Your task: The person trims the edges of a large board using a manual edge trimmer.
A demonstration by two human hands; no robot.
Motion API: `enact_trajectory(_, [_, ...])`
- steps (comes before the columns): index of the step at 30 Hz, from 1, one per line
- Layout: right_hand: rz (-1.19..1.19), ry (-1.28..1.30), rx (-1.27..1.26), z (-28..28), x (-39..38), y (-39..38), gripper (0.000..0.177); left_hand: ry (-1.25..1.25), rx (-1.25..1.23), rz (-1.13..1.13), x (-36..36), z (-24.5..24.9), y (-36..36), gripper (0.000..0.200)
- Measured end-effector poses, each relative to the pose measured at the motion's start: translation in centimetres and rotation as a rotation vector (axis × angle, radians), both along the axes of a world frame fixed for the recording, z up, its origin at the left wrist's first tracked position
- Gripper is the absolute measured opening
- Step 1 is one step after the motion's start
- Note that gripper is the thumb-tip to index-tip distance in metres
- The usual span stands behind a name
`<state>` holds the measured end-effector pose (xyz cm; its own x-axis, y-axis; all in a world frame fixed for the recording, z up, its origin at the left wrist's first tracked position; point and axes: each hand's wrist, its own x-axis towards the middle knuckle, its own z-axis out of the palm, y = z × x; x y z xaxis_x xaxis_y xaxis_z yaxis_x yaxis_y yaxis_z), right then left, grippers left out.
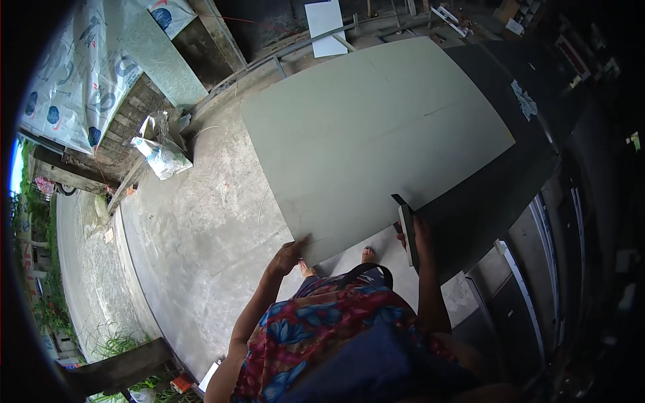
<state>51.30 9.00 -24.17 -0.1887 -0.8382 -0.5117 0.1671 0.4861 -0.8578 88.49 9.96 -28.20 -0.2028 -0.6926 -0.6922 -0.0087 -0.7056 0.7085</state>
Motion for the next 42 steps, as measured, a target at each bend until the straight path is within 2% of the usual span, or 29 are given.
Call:
enact_trajectory(3, [-0.071,0.015,0.008,-0.1,1.2,0.0,0.04,0.126,0.028,-0.05,0.6,0.9,-0.4,0.055])
enact_trajectory(5, [-0.117,0.018,0.018,0.0,1.4,-0.2,0.04,0.02,-0.144,-0.122,1.4,0.3,-1.0,0.053])
enact_trajectory(7, [-0.13,0.043,-0.002,-0.2,1.3,-0.2,0.04,0.26,-0.02,0.056,3.2,-8.8,-2.6,0.054])
enact_trajectory(10, [-0.152,0.081,-0.034,0.2,0.4,-0.1,0.04,0.108,-0.081,0.094,-0.1,-2.5,-3.2,0.058])
enact_trajectory(11, [-0.181,0.096,-0.062,0.0,-0.1,-0.2,0.039,0.061,-0.095,0.04,0.1,-4.3,-3.4,0.064])
enact_trajectory(14, [-0.258,0.101,-0.098,0.9,-2.0,-0.9,0.038,0.022,-0.263,0.042,-0.3,-3.7,-3.9,0.065])
enact_trajectory(15, [-0.28,0.097,-0.099,1.3,-2.9,-1.0,0.038,-0.072,-0.446,0.053,-0.9,-3.3,-3.8,0.063])
enact_trajectory(16, [-0.286,0.067,-0.12,1.2,-4.0,-1.1,0.038,-0.182,-0.635,-0.096,-0.1,-4.4,-3.8,0.056])
enact_trajectory(17, [-0.289,0.036,-0.141,0.9,-5.1,-1.4,0.038,-0.078,-0.521,0.018,0.0,-5.6,-3.8,0.055])
enact_trajectory(19, [-0.29,-0.02,-0.157,0.3,-7.4,-2.0,0.039,0.071,-0.299,0.248,-1.4,-1.2,-3.6,0.055])
enact_trajectory(20, [-0.287,-0.044,-0.149,0.0,-8.6,-2.3,0.04,0.006,-0.314,0.299,-2.3,1.6,-3.4,0.063])
enact_trajectory(22, [-0.299,-0.103,-0.146,0.0,-10.4,-3.1,0.04,-0.05,-0.294,0.398,-2.8,3.6,-3.3,0.065])
enact_trajectory(23, [-0.314,-0.137,-0.15,0.3,-11.1,-3.6,0.039,-0.021,-0.332,0.389,-2.3,3.7,-3.3,0.065])
enact_trajectory(27, [-0.389,-0.316,-0.222,1.5,-13.0,-5.2,0.039,-0.071,-0.333,0.46,-4.6,9.4,-2.8,0.056])
enact_trajectory(30, [-0.296,-0.471,-0.351,-0.1,-15.2,-6.5,0.04,-0.139,-0.299,0.449,-6.0,11.2,-1.6,0.058])
enact_trajectory(33, [-0.402,-0.341,-0.342,-0.2,-16.0,-7.3,0.043,-0.206,-0.243,0.568,-8.2,12.1,-0.3,0.06])
enact_trajectory(36, [-0.551,-0.33,-0.502,-0.5,-15.8,-7.2,0.042,-0.135,-0.253,0.556,-9.1,12.0,0.4,0.062])
enact_trajectory(39, [-0.739,-0.419,-0.452,0.0,-14.5,-6.8,0.037,-0.155,-0.226,0.543,-9.6,12.9,0.5,0.059])
enact_trajectory(42, [-0.752,-0.422,-0.397,-2.0,-15.4,-6.7,0.033,-0.127,-0.259,0.507,-9.9,14.5,0.4,0.055])
